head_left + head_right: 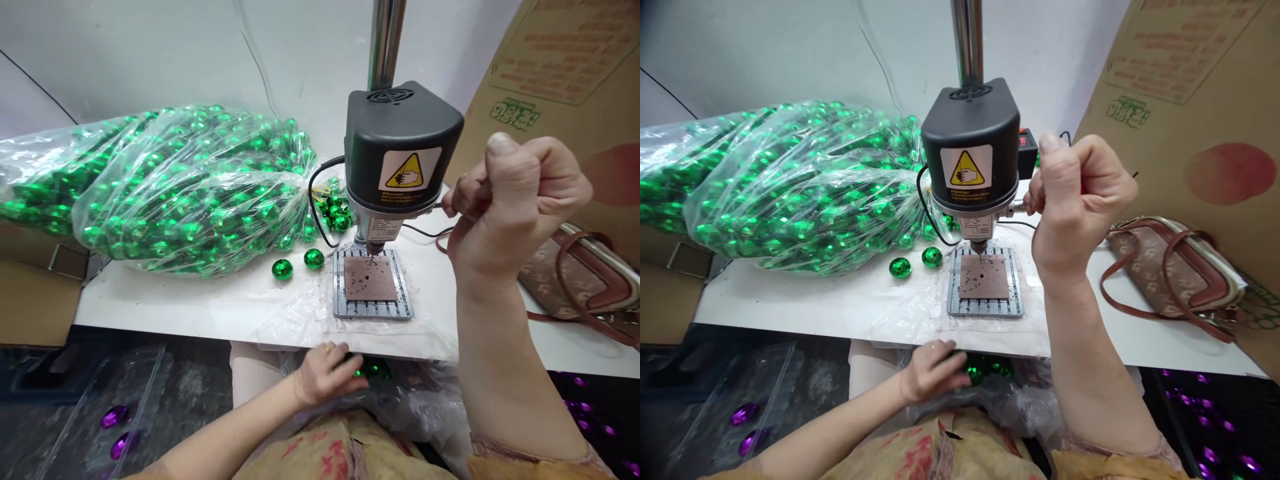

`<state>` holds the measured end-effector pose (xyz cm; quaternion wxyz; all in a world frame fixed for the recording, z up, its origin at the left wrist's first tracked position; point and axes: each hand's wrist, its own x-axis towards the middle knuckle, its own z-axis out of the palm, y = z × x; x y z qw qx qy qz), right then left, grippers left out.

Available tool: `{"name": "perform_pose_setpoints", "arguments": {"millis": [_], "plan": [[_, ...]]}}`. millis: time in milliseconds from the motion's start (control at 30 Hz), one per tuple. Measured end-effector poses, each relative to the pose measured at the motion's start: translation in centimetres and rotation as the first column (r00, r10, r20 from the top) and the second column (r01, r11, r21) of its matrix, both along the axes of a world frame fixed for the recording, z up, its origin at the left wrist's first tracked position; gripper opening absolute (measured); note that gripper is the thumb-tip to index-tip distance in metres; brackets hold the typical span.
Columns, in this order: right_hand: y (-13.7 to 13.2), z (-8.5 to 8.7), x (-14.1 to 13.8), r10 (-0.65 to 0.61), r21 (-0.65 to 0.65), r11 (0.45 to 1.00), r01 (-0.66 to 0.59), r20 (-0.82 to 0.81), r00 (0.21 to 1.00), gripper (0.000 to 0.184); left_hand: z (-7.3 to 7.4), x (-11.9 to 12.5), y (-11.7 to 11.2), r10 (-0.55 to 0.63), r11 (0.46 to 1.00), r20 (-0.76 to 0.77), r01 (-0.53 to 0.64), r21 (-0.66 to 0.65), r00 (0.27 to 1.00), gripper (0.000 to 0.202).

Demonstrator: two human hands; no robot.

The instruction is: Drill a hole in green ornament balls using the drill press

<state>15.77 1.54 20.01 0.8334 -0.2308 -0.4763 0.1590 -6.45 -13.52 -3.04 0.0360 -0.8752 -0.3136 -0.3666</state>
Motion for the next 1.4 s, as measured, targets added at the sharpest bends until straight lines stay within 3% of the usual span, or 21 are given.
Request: {"name": "perform_pose_setpoints", "arguments": {"millis": [67, 133, 200, 300, 367, 433, 533, 633, 700, 833, 1000, 1167, 1400], "plan": [[0.0, 0.0, 0.0, 0.003, 0.005, 1.000, -0.003, 0.006, 1.000, 0.039, 2.0, -0.3, 3.6, 0.271, 0.962, 0.183, -0.256, -0.098, 0.945, 0.027], [0.1, -0.1, 0.0, -0.004, 0.001, 1.000, 0.004, -0.004, 1.000, 0.040, 4.1, -0.8, 8.3, 0.560, 0.820, 0.225, -0.493, -0.292, 0.797, 0.032], [0.0, -0.2, 0.0, -0.007, 0.001, 1.000, 0.007, -0.018, 1.000, 0.041, 5.5, -1.4, 12.9, 0.717, 0.678, 0.200, -0.601, -0.423, 0.668, 0.037], [-0.1, -0.2, -0.1, -0.003, -0.004, 1.000, 0.003, -0.018, 1.000, 0.040, 6.3, -2.2, 17.7, 0.727, 0.595, 0.135, -0.519, -0.614, 0.674, 0.029], [-0.1, -0.2, -0.1, -0.010, -0.007, 1.000, 0.010, -0.005, 1.000, 0.039, 6.3, -2.3, 18.8, 0.691, 0.554, 0.172, -0.363, -0.749, 0.702, 0.023], [-0.2, -0.2, 0.0, -0.017, -0.010, 1.000, 0.017, 0.007, 1.000, 0.039, 6.3, -2.0, 18.3, 0.679, 0.518, 0.287, -0.164, -0.839, 0.676, 0.030], [-0.2, -0.1, 0.0, -0.020, -0.013, 1.000, 0.021, 0.015, 1.000, 0.040, 6.6, -0.9, 15.6, 0.669, 0.535, 0.503, 0.116, -0.837, 0.547, 0.050], [-0.3, -0.1, -0.1, -0.020, -0.015, 1.000, 0.021, 0.018, 1.000, 0.039, 6.7, 1.0, 12.9, 0.606, 0.600, 0.648, 0.268, -0.753, 0.461, 0.055], [-0.3, -0.1, -0.1, -0.024, -0.017, 1.000, 0.024, 0.009, 1.000, 0.038, 6.3, 2.4, 12.1, 0.543, 0.642, 0.674, 0.270, -0.718, 0.501, 0.052], [-0.3, -0.1, -0.1, -0.003, -0.023, 1.000, 0.002, -0.012, 1.000, 0.038, 4.5, 4.3, 13.0, 0.463, 0.709, 0.612, 0.147, -0.690, 0.641, 0.047], [-0.5, 0.0, -0.2, 0.013, -0.037, 0.999, -0.014, -0.034, 0.999, 0.037, 2.5, 4.9, 14.3, 0.411, 0.717, 0.577, 0.141, -0.683, 0.706, 0.048], [-0.4, 0.1, -0.3, 0.005, -0.034, 0.999, -0.006, -0.036, 0.999, 0.038, 2.4, 5.0, 14.4, 0.372, 0.712, 0.573, 0.171, -0.681, 0.730, 0.051], [-0.4, -0.1, -0.2, 0.000, -0.037, 0.999, -0.001, -0.015, 1.000, 0.039, 3.1, 5.2, 14.4, 0.191, 0.701, 0.576, 0.300, -0.647, 0.795, 0.059]]}}
